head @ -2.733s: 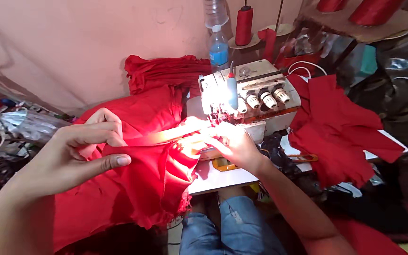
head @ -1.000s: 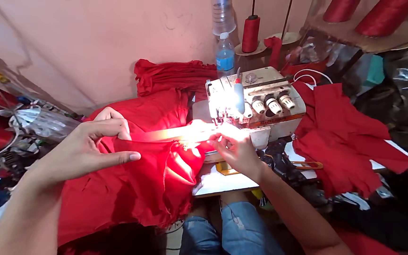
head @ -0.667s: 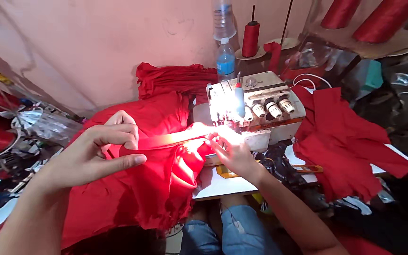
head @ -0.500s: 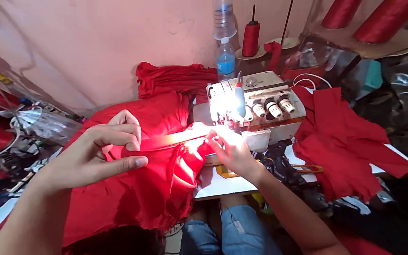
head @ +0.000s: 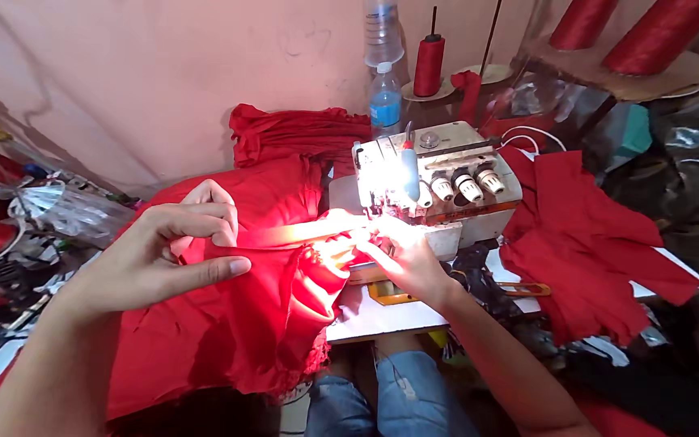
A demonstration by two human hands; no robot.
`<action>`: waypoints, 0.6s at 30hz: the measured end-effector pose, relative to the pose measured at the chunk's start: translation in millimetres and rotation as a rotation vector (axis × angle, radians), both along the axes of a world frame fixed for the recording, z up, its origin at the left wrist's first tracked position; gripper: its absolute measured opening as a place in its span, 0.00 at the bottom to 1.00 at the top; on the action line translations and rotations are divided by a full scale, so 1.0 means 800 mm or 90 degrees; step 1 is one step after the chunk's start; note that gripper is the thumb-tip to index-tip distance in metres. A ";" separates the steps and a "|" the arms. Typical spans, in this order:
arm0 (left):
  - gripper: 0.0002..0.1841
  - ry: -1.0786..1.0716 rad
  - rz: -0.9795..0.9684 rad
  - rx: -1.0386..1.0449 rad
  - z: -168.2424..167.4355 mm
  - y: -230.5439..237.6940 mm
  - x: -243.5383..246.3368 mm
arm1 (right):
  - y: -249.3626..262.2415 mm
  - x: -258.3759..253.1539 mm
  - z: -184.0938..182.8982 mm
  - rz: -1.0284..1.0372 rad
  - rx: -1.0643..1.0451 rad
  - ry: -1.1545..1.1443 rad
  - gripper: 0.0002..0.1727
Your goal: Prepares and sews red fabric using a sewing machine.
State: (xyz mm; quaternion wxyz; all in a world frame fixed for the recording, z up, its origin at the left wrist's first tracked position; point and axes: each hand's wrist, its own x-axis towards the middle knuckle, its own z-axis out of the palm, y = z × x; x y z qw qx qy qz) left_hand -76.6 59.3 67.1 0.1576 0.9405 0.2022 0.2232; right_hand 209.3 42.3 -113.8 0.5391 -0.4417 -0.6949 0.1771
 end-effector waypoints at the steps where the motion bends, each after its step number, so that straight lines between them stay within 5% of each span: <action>1: 0.13 0.003 0.009 0.001 0.000 0.000 -0.001 | 0.000 -0.001 0.000 -0.004 0.011 0.004 0.12; 18: 0.13 -0.006 0.032 -0.001 -0.002 0.005 -0.006 | -0.005 -0.009 -0.010 -0.032 0.060 0.037 0.11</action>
